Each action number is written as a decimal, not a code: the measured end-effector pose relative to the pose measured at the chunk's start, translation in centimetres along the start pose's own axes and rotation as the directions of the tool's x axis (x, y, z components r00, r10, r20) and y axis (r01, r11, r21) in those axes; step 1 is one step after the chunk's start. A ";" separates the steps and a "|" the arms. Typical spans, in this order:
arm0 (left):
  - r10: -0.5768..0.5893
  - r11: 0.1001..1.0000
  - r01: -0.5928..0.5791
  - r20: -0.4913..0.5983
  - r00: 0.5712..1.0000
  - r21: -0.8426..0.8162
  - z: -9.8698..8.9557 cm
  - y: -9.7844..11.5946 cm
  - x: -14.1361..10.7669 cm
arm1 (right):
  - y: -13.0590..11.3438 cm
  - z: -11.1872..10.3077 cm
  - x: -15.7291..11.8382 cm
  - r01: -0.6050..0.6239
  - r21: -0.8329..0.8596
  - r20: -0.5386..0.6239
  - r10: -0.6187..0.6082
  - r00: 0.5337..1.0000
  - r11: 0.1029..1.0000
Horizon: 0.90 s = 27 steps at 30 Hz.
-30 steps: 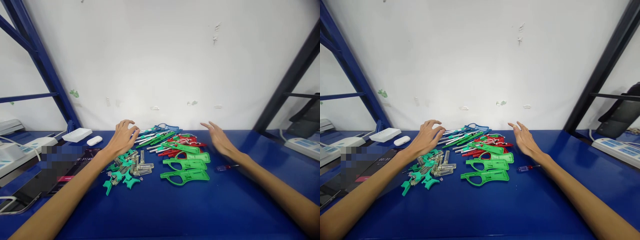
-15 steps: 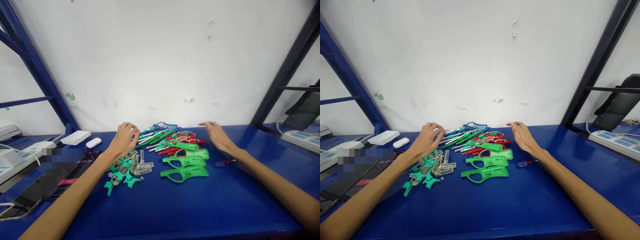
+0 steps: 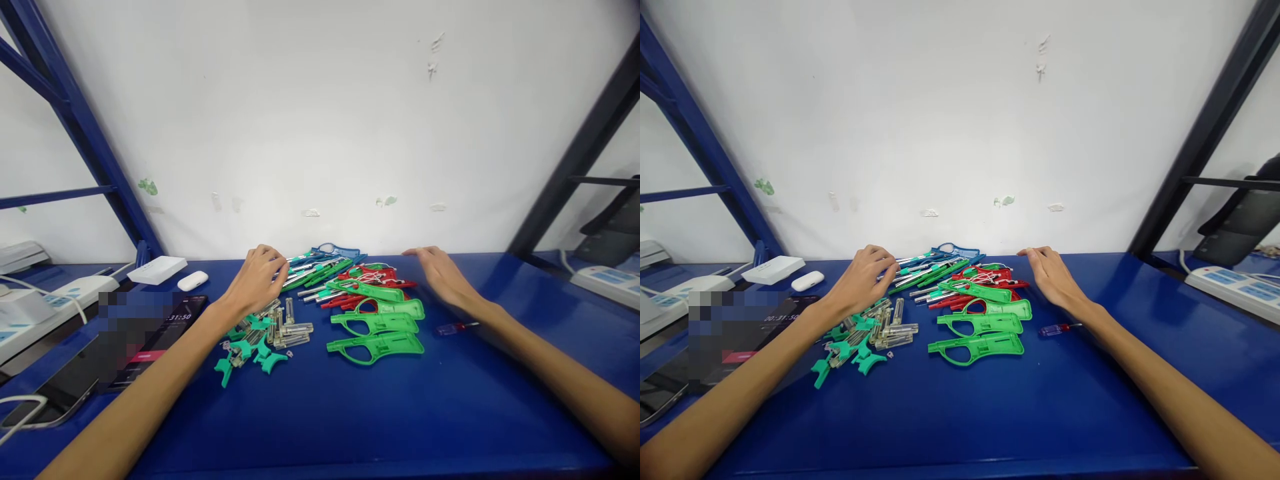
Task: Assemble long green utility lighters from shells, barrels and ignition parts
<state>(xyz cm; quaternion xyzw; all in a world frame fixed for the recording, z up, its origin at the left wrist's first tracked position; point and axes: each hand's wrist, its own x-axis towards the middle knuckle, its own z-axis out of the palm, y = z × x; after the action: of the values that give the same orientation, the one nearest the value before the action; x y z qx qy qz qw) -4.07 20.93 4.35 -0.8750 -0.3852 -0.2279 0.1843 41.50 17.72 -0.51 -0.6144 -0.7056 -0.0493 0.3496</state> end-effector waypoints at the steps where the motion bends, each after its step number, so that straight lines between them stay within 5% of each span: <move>1: 0.002 1.000 -0.002 0.001 1.000 -0.007 0.0 0.0 0.0 | 0.0 0.0 0.0 0.001 -0.001 0.001 -0.001 1.000 1.000; 27: 0.041 0.999 -0.040 0.033 0.999 -0.037 0.1 0.6 0.0 | -0.1 -0.1 0.1 0.016 0.000 0.029 -0.016 0.999 1.000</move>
<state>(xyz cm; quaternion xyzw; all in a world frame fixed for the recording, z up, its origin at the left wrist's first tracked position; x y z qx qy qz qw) -3.61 20.62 4.13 -0.8895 -0.3664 -0.2163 0.1664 41.46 17.77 -0.32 -0.6094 -0.7155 -0.0434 0.3387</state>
